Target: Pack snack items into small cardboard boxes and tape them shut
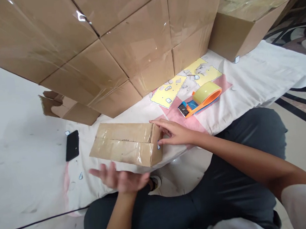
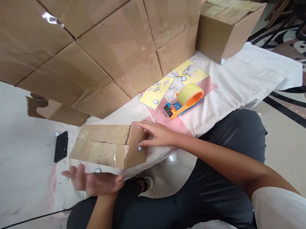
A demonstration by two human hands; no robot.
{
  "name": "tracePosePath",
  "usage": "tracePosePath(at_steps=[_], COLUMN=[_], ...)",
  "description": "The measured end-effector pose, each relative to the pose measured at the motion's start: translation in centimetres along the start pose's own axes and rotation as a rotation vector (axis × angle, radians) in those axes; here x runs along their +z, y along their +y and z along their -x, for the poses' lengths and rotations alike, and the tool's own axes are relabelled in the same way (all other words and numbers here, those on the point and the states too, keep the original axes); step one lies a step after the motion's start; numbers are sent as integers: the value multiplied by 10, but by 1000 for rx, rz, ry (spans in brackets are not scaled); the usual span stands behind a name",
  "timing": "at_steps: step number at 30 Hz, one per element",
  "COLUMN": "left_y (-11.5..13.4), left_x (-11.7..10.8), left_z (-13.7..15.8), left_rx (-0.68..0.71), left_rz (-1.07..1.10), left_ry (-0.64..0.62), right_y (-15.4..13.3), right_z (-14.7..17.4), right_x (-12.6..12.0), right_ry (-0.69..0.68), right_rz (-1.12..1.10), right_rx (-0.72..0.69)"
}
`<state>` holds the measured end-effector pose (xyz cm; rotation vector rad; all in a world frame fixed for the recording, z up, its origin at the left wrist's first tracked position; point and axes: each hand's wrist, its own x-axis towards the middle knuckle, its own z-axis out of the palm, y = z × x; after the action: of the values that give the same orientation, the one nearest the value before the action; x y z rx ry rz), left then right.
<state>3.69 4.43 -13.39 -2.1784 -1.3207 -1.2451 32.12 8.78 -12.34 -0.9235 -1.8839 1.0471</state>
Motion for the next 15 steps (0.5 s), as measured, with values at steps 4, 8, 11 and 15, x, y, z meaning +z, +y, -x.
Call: tracePosePath(at_steps=[4,8,11,15], left_y=[50,71,72,74], left_x=[8,17,17,14], left_z=[12,-3,-11,-12], left_rx=[289,212,164,158], left_rz=[-108,-157,-193,-219], left_ry=[243,173,183,157], right_y=[-5,-5,-3,-3], right_z=[1,1,2,3], right_x=[4,12,17,18], right_ry=[-69,-41,-35,-12], right_rz=[146,202,215,234], right_rx=[-51,-84,-95,-93])
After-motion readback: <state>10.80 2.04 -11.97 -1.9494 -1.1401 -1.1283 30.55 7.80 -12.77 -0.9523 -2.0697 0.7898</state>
